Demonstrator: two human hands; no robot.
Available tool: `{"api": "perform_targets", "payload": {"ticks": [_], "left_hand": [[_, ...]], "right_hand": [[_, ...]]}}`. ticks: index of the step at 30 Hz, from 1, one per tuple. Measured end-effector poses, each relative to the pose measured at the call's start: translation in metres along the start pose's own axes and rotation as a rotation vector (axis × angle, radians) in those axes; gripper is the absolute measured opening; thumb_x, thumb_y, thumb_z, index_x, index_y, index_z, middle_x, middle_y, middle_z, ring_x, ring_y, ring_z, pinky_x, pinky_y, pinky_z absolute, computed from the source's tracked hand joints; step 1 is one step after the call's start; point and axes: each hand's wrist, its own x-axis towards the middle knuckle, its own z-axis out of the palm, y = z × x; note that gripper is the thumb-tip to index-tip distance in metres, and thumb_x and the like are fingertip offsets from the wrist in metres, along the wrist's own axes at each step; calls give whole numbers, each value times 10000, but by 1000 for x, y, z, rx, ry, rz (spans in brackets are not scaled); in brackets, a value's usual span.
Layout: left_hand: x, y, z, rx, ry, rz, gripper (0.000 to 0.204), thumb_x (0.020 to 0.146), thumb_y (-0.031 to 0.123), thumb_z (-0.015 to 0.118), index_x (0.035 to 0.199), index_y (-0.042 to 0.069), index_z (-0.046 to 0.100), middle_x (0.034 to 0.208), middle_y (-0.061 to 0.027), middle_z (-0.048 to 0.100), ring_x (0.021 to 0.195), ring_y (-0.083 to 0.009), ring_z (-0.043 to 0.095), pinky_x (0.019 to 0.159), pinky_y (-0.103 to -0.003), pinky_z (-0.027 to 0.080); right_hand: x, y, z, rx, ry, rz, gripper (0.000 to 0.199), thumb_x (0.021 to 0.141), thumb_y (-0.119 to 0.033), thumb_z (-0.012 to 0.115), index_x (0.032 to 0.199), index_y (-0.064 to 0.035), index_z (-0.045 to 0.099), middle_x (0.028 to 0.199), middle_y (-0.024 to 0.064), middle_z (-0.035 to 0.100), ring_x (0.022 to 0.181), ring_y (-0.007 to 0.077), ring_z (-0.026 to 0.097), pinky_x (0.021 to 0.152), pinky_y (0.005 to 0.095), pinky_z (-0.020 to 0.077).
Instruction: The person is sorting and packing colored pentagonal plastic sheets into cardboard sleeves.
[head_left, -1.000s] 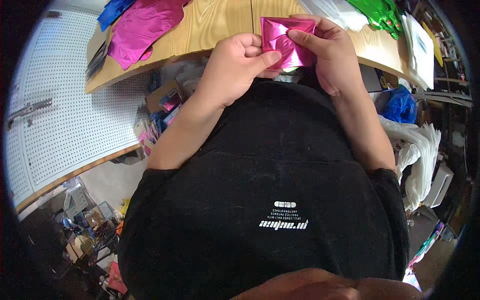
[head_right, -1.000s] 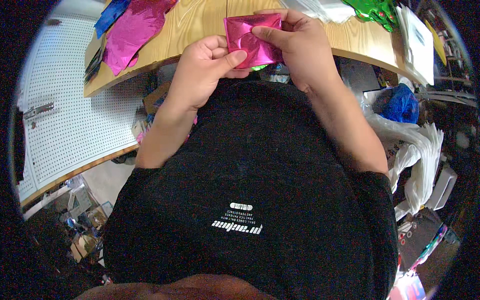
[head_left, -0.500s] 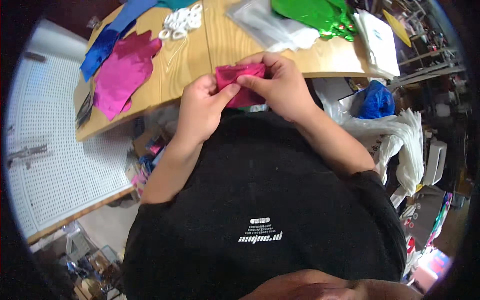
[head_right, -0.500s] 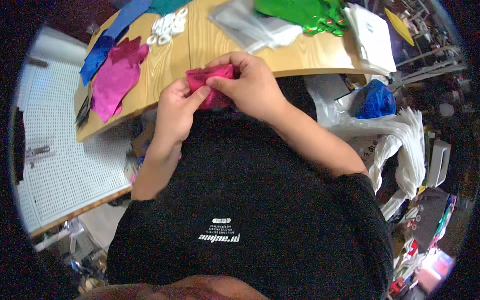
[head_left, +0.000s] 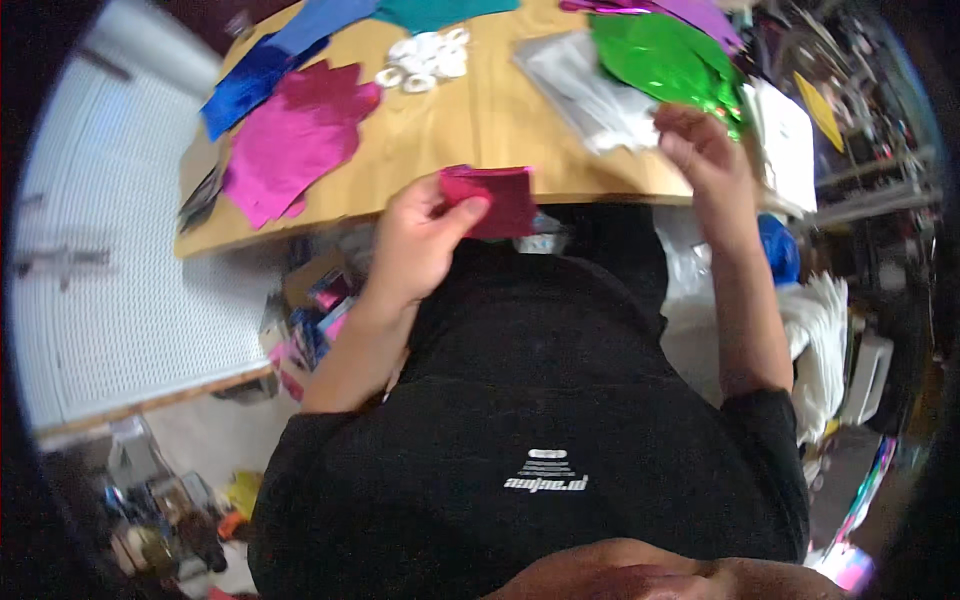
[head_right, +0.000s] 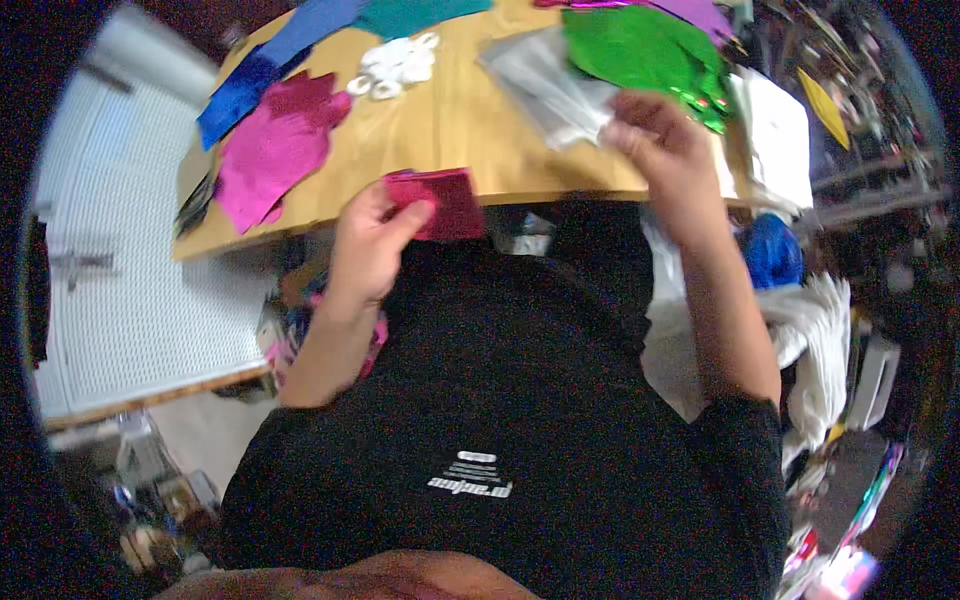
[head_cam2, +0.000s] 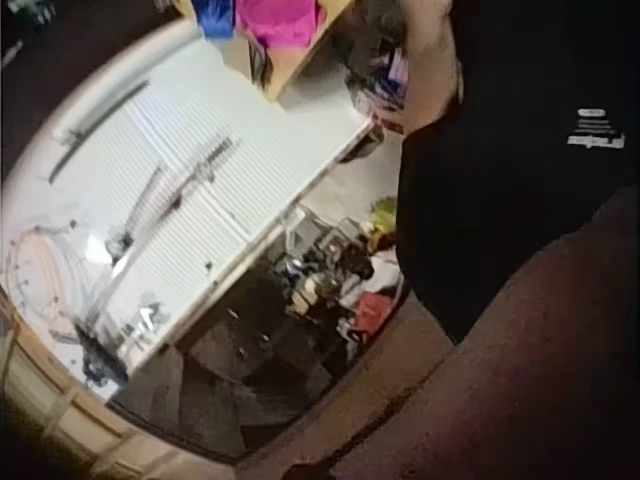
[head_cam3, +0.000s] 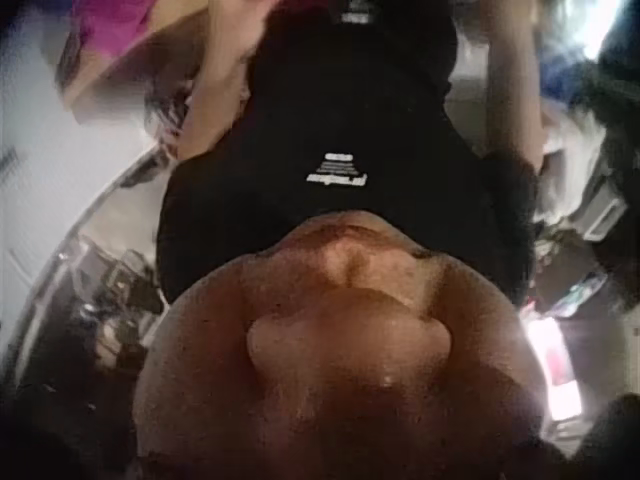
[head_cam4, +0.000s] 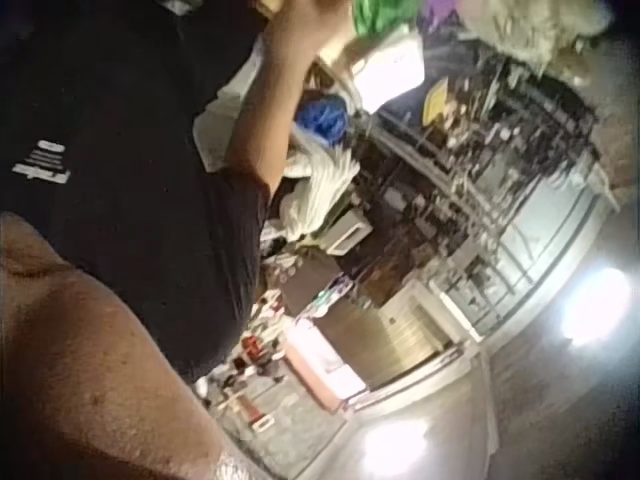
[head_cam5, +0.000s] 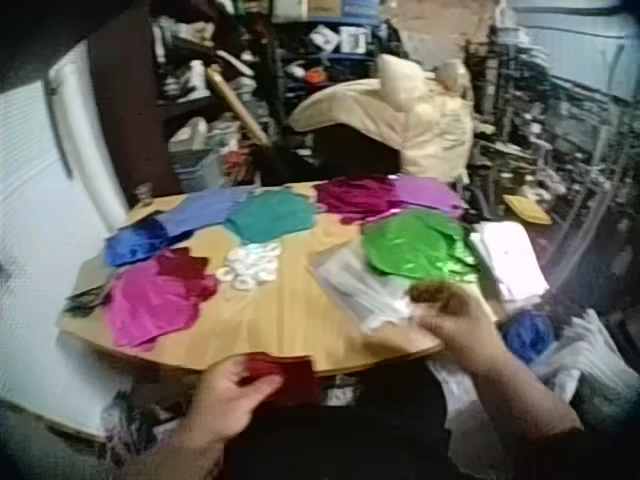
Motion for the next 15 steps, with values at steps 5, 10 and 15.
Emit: {"api": "perform_targets", "payload": {"ticks": [5, 10, 15], "left_hand": [[-9, -8, 21, -17, -43, -40, 208, 983, 54, 730, 1171, -31, 710, 1033, -49, 766, 933, -113, 699, 869, -300, 570], [-21, 4, -3, 92, -122, -57, 167, 996, 59, 718, 1153, 0, 728, 1063, -40, 764, 950, -119, 693, 897, -291, 561], [-2, 43, -113, 747, 277, 289, 172, 992, 155, 748, 1133, 58, 755, 1048, -56, 771, 987, -140, 705, 907, -307, 562]], "right_hand": [[-45, -12, 107, 401, -346, 328, 328, 925, 16, 753, 1241, 32, 665, 1163, 111, 743, 1049, 174, 708, 930, 314, 561], [-39, -5, 128, 296, -302, 345, 287, 907, 33, 767, 1183, 19, 689, 1048, 86, 766, 905, 152, 729, 830, 287, 586], [-16, 7, 109, 303, -186, 294, 252, 928, 13, 755, 1172, 12, 693, 999, 62, 766, 820, 139, 726, 785, 279, 591]]}}
